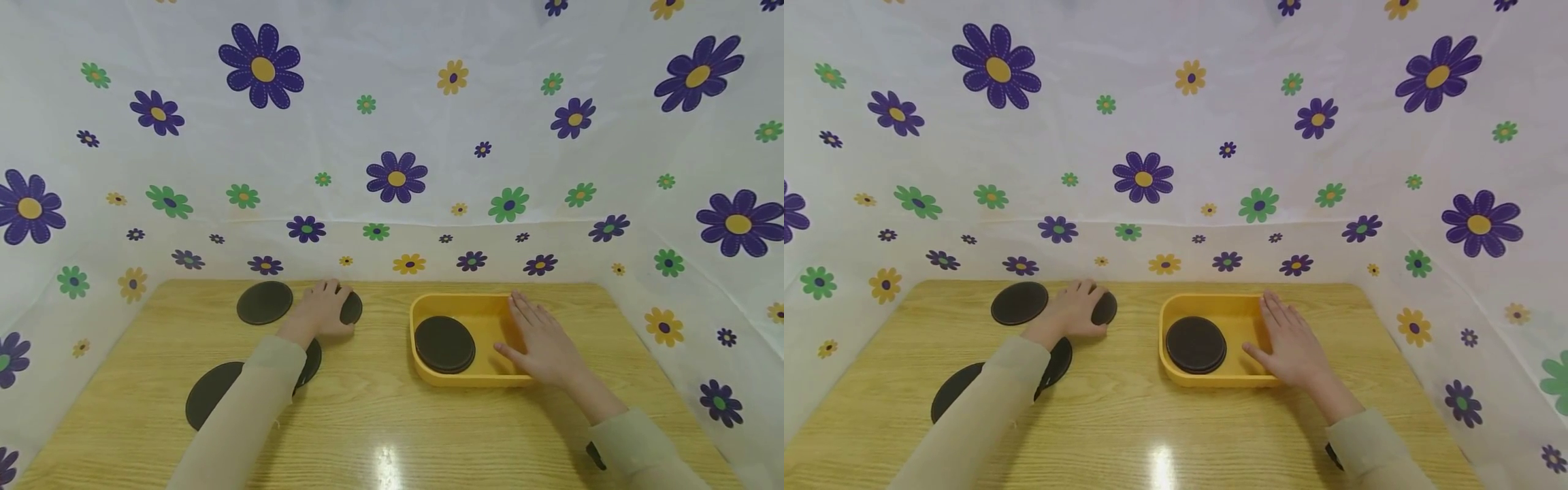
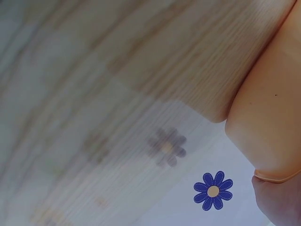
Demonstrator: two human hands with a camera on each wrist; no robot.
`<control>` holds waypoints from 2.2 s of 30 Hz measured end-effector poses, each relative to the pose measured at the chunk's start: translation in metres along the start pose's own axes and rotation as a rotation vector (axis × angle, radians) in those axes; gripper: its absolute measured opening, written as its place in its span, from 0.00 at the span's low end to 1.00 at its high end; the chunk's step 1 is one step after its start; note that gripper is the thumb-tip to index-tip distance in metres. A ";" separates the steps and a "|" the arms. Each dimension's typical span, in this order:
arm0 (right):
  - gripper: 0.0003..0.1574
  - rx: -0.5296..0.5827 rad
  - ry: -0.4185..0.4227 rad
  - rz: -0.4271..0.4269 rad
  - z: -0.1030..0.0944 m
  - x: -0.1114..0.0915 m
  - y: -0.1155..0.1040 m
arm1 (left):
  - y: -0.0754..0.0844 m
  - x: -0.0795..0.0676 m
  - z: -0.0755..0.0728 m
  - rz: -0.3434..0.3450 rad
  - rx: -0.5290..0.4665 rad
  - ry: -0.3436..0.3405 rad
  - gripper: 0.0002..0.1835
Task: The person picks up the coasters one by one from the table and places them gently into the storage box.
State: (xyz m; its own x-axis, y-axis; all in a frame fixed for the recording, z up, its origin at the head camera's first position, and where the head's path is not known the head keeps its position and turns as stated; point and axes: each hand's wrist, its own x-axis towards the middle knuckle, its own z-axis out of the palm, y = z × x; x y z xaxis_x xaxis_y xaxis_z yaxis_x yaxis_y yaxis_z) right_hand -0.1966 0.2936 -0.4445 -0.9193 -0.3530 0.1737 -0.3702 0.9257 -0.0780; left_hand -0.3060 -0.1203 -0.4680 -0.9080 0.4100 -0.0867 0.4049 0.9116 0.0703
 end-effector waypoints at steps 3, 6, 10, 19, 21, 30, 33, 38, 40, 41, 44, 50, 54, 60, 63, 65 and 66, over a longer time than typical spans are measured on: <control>0.56 0.008 -0.013 0.005 0.000 0.000 0.000 | -0.001 0.000 0.001 0.004 -0.006 0.002 0.46; 0.56 0.019 -0.027 0.011 0.000 0.000 0.000 | -0.003 0.001 0.003 0.009 -0.006 0.007 0.47; 0.56 0.021 -0.029 0.014 0.000 0.000 0.000 | -0.003 0.001 0.003 0.011 0.000 0.013 0.48; 0.56 0.020 -0.019 0.015 0.002 0.000 0.001 | 0.002 0.000 -0.008 0.040 0.048 0.074 0.46; 0.56 0.018 -0.018 0.014 0.002 0.000 0.001 | 0.004 0.000 -0.013 0.048 0.058 0.089 0.47; 0.56 0.017 -0.019 0.017 0.002 -0.002 0.002 | 0.024 0.001 -0.031 0.115 0.108 0.124 0.46; 0.56 0.017 -0.020 0.017 0.003 -0.002 0.002 | 0.032 0.001 -0.037 0.160 0.123 0.156 0.45; 0.56 0.015 -0.019 0.010 0.003 -0.002 0.003 | 0.048 0.000 -0.048 0.219 0.113 0.193 0.44; 0.56 0.020 -0.017 0.008 0.003 -0.001 0.003 | 0.055 0.000 -0.052 0.236 0.106 0.198 0.43; 0.56 0.024 -0.017 0.007 0.003 -0.001 0.003 | 0.059 -0.001 -0.054 0.243 0.110 0.198 0.43; 0.56 0.028 -0.020 0.008 0.004 -0.001 0.003 | 0.069 -0.001 -0.059 0.269 0.126 0.204 0.43; 0.56 0.035 -0.010 0.004 0.004 -0.001 0.003 | 0.089 0.001 -0.062 0.332 0.150 0.232 0.43; 0.56 0.032 -0.003 -0.001 0.003 -0.001 0.003 | 0.102 0.003 -0.063 0.365 0.147 0.224 0.43; 0.56 0.029 0.006 0.000 0.002 -0.001 0.003 | 0.123 0.006 -0.064 0.404 0.132 0.193 0.43; 0.56 0.029 0.001 0.001 0.002 -0.001 0.002 | 0.135 0.008 -0.063 0.430 0.135 0.196 0.43; 0.56 0.031 -0.003 0.004 0.002 0.000 0.002 | 0.142 0.010 -0.061 0.449 0.148 0.205 0.42; 0.56 0.031 -0.005 0.006 0.002 0.000 0.002 | 0.145 0.010 -0.060 0.457 0.155 0.209 0.42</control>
State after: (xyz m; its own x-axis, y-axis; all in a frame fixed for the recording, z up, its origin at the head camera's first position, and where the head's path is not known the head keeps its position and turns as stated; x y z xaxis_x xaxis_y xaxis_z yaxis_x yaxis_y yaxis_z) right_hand -0.1974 0.2952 -0.4469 -0.9221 -0.3486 0.1681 -0.3689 0.9230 -0.1095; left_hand -0.2631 0.0146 -0.3993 -0.6303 0.7670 0.1200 0.7617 0.6409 -0.0950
